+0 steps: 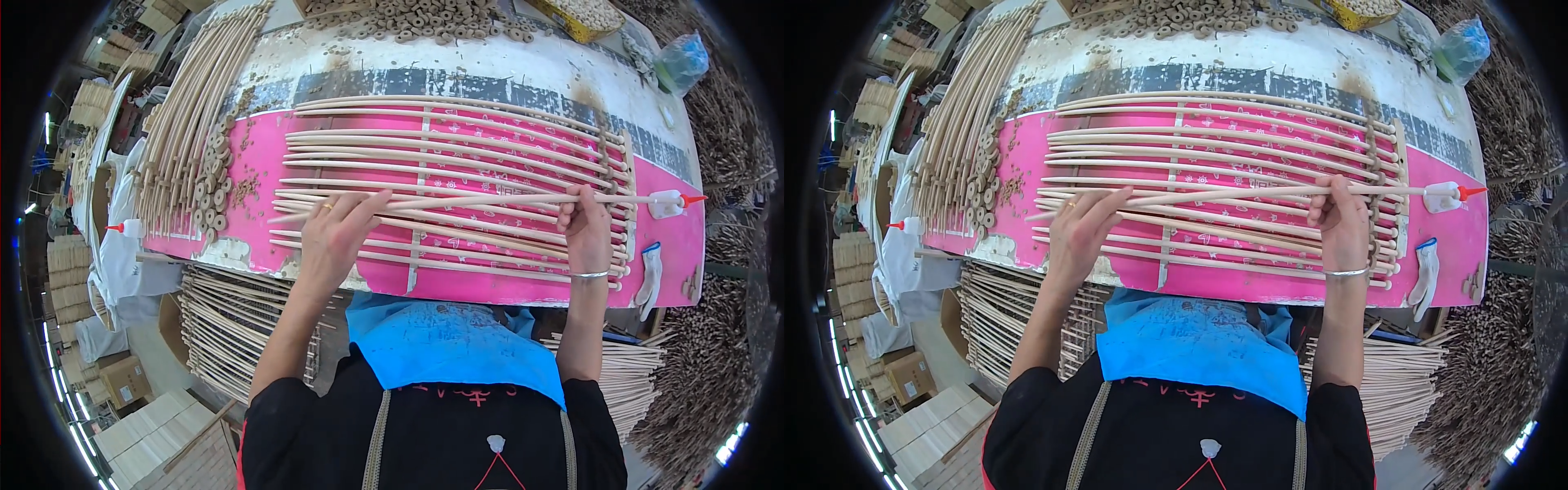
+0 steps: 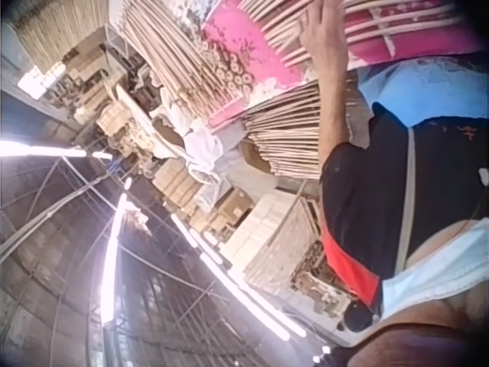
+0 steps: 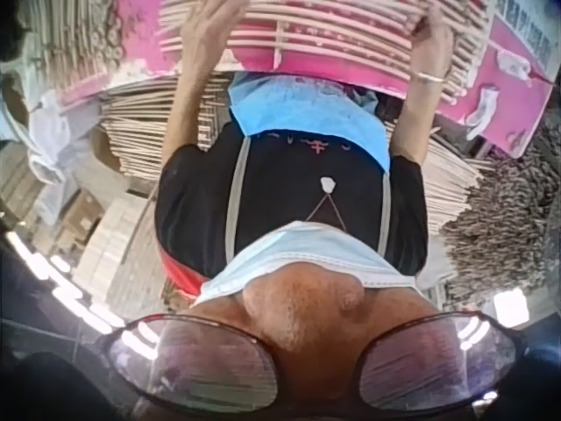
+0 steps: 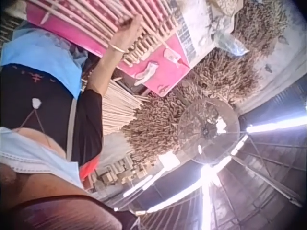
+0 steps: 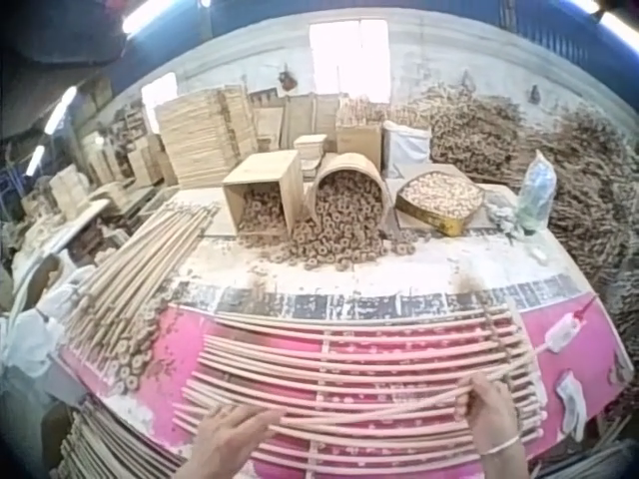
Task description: Assembling a wooden structure by applying glue to rods and sliding wooden rings into place.
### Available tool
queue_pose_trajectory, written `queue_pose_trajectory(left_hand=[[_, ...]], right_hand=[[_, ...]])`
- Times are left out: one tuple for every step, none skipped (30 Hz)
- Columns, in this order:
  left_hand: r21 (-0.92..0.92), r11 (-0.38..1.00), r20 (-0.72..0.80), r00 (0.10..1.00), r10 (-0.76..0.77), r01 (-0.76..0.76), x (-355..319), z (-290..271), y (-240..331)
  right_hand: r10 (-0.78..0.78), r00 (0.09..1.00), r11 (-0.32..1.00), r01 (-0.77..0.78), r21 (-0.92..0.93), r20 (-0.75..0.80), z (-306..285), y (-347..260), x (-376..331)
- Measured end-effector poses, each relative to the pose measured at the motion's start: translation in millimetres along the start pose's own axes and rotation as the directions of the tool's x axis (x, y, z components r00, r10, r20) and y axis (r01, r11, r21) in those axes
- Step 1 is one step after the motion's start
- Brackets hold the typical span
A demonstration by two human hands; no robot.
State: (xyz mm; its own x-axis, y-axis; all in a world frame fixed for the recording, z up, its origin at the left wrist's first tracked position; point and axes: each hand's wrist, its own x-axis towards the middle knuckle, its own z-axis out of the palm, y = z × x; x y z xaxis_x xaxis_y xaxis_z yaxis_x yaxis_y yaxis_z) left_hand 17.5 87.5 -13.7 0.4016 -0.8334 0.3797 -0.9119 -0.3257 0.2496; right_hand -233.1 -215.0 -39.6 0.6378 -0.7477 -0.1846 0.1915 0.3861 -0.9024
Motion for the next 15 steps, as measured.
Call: queue_pose_trajectory(left_hand=[[-0.061, 0.998, 0.015, 1.0, -0.001, 0.002, -4.2, -0.9, -2.0], [-0.125, 0.992, 0.03, 1.0, 0.003, 0.0, -6.1, 0.0, -2.1], [-0.134, 0.991, 0.03, 0.999, 0.015, -0.011, -5.9, 2.1, -0.9], [-0.185, 0.982, 0.044, 0.998, 0.034, -0.026, 2.6, 3.8, 5.4], [-0.234, 0.972, 0.062, 0.997, 0.05, -0.034, 8.8, 3.7, 14.0], [-0.241, 0.968, 0.072, 0.994, 0.088, -0.068, 17.8, 5.7, 27.2], [-0.25, 0.966, 0.083, 0.992, 0.094, -0.071, 26.2, 6.8, 42.4], [-0.266, 0.96, 0.091, 0.99, 0.111, -0.083, 34.5, 9.8, 54.6], [-0.272, 0.957, 0.081, 0.988, 0.131, -0.105, 41.2, 19.1, 61.4], [-0.364, 0.93, 0.051, 0.996, 0.066, -0.043, 44.8, 29.5, 67.8], [-0.45, 0.893, 0.037, 0.999, -0.005, 0.021, 48.3, 34.1, 76.6], [-0.531, 0.822, 0.188, 0.974, -0.122, 0.206, 49.3, 29.1, 79.7], [-0.532, 0.792, 0.278, 0.945, -0.17, 0.299, 50.8, 25.4, 81.0], [-0.532, 0.755, 0.368, 0.908, -0.201, 0.383, 51.5, 26.4, 78.2], [-0.614, 0.712, 0.364, 0.922, -0.128, 0.341, 49.6, 24.3, 74.1]], right_hand=[[-0.003, 1.0, 1.0, 0.003, -0.01, 0.007, 3.7, 1.1, -0.8], [-0.009, 1.0, 1.0, 0.009, -0.02, 0.009, 8.4, 2.1, -1.2], [0.017, 0.999, 0.999, -0.018, -0.041, -0.035, 13.4, 1.5, -3.3], [0.021, 1.0, 0.999, -0.021, -0.033, -0.014, 14.7, 9.7, -2.3], [0.072, 0.997, 0.992, -0.071, -0.101, 0.013, 32.1, 14.4, -6.0], [0.081, 0.988, 0.995, -0.071, -0.076, 0.128, 52.8, 21.3, -9.8], [0.188, 0.977, 0.98, -0.18, -0.084, 0.1, 80.6, 28.1, -17.6], [0.166, 0.973, 0.986, -0.159, -0.055, 0.16, 97.6, 43.6, -22.0], [0.165, 0.961, 0.986, -0.169, 0.0, 0.221, 109.1, 57.4, -23.3], [0.157, 0.948, 0.982, -0.178, 0.054, 0.278, 114.2, 64.8, -22.8], [0.135, 0.948, 0.987, -0.155, 0.047, 0.287, 112.4, 62.4, -20.4], [0.116, 0.948, 0.99, -0.133, 0.04, 0.298, 106.7, 58.1, -17.2], [0.129, 0.952, 0.991, -0.135, 0.0, 0.277, 95.5, 55.8, -15.8], [0.1, 0.954, 0.994, -0.085, -0.067, 0.283, 90.8, 48.0, -17.5], [0.076, 0.953, 0.99, -0.038, -0.135, 0.293, 89.4, 40.0, -19.8]])
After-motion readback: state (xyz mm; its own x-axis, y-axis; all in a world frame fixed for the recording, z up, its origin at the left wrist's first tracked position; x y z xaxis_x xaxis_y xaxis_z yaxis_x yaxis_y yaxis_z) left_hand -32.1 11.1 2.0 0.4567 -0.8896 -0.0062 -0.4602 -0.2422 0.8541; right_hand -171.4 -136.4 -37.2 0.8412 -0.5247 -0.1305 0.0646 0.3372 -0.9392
